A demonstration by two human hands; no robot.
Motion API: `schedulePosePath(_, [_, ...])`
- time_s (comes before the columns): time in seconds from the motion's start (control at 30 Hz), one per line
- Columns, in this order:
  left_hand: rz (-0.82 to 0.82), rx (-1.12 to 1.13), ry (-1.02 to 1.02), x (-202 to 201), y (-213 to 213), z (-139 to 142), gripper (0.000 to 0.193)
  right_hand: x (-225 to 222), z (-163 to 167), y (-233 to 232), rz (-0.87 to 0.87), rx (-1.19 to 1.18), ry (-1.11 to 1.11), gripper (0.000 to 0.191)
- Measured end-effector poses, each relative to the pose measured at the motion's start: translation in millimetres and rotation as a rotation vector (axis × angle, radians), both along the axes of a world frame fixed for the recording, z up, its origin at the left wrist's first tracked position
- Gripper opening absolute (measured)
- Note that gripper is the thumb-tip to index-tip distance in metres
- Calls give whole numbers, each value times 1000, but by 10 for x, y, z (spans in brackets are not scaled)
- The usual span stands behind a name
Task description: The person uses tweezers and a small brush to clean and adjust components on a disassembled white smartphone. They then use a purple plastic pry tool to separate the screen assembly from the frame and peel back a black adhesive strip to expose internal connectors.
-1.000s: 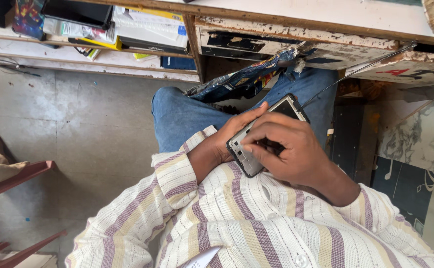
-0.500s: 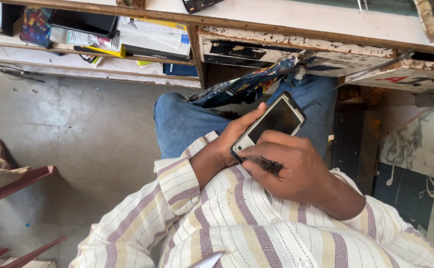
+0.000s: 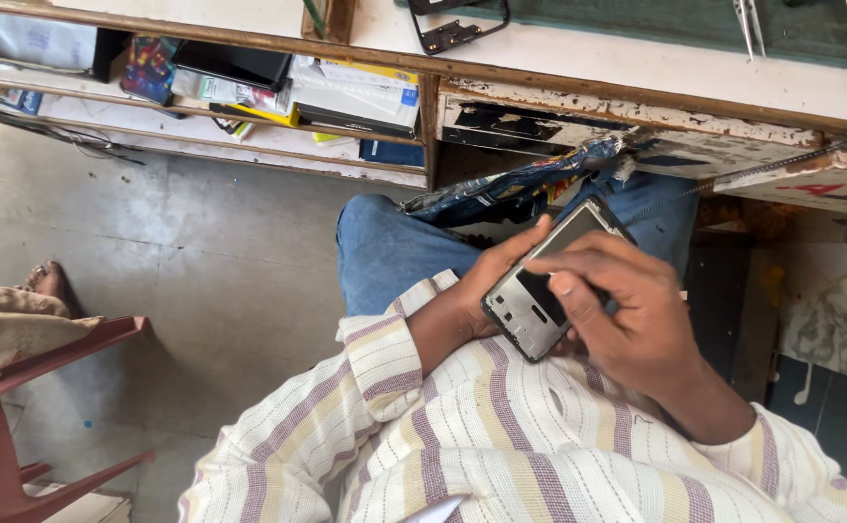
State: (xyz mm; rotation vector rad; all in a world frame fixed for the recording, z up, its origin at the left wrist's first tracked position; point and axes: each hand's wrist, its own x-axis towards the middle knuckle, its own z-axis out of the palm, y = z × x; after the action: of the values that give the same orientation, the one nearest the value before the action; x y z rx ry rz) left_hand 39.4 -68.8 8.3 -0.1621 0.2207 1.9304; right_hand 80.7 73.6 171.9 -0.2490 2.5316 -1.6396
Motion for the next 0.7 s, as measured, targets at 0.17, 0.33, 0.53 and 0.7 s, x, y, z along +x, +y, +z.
schedulePosePath(0.17, [77,-80,70,5,-4,-25,65,27,15,-63,79,18,98,44])
schedulePosePath(0.33, [71,-178,69,-24,5,150,64,28,41,-64,19,78,3,30])
schedulePosePath(0.53, [123,-201,39,-3,33,196,56,32,27,-45,82,94,60,13])
schedulePosePath(0.7, [145,-202,32,24,45,158,50,62,-39,-93,84,63,62,13])
